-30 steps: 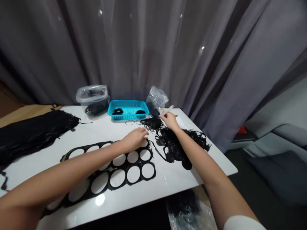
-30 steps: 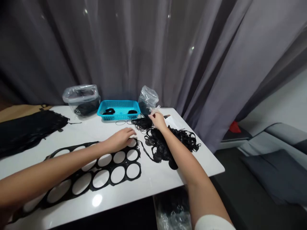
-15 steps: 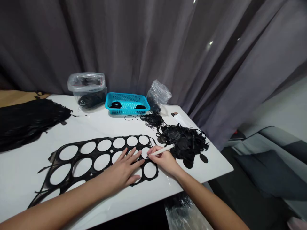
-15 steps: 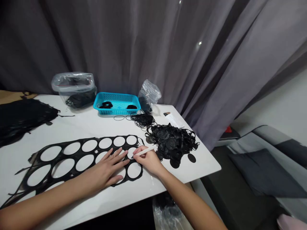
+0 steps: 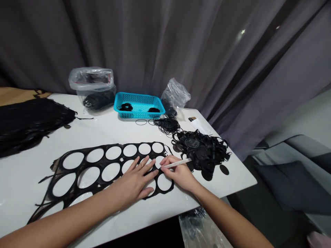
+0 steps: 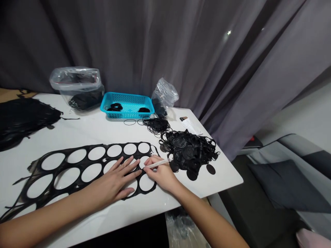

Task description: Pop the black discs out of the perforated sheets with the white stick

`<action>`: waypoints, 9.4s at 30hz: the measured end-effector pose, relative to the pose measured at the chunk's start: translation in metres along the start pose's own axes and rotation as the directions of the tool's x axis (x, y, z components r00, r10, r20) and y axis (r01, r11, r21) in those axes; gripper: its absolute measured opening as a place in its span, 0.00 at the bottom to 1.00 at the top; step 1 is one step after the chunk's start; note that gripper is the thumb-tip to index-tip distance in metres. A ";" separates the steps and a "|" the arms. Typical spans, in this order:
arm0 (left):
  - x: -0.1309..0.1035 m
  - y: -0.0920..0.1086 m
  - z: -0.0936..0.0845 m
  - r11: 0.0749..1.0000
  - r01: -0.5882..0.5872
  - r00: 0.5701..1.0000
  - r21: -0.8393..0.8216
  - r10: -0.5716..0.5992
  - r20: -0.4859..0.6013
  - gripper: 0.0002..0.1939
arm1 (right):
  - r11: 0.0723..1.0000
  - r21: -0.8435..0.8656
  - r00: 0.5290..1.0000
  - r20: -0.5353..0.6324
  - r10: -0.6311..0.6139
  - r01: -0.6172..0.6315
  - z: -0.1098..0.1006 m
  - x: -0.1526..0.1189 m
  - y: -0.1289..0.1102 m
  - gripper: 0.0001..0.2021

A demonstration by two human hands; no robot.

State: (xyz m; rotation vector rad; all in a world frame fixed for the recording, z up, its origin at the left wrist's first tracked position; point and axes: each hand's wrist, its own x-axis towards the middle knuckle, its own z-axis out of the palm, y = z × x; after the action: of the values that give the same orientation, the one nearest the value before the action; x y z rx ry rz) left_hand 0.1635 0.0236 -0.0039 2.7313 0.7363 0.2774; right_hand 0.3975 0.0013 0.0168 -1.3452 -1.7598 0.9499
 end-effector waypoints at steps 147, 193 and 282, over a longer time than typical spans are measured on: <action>-0.013 -0.028 -0.056 0.474 0.023 0.885 -0.880 -0.419 -0.203 0.29 | 0.684 0.634 0.899 0.431 0.074 -0.360 0.024 0.072 -0.053 0.14; -0.028 -0.022 -0.011 0.971 0.222 0.965 0.083 -0.207 -0.158 0.30 | 0.975 -0.178 0.930 -0.363 0.061 -0.133 -0.037 0.161 0.018 0.08; -0.110 -0.025 -0.017 0.891 0.414 0.868 0.189 -0.323 -0.378 0.22 | 0.986 0.107 0.956 0.254 -0.149 0.125 0.120 0.097 -0.043 0.05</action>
State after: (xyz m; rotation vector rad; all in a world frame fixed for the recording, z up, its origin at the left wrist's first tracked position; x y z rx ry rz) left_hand 0.0547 -0.0089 -0.0083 2.7281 1.4729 0.6068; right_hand 0.2545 0.0721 0.0079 -1.0632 -1.9527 1.1559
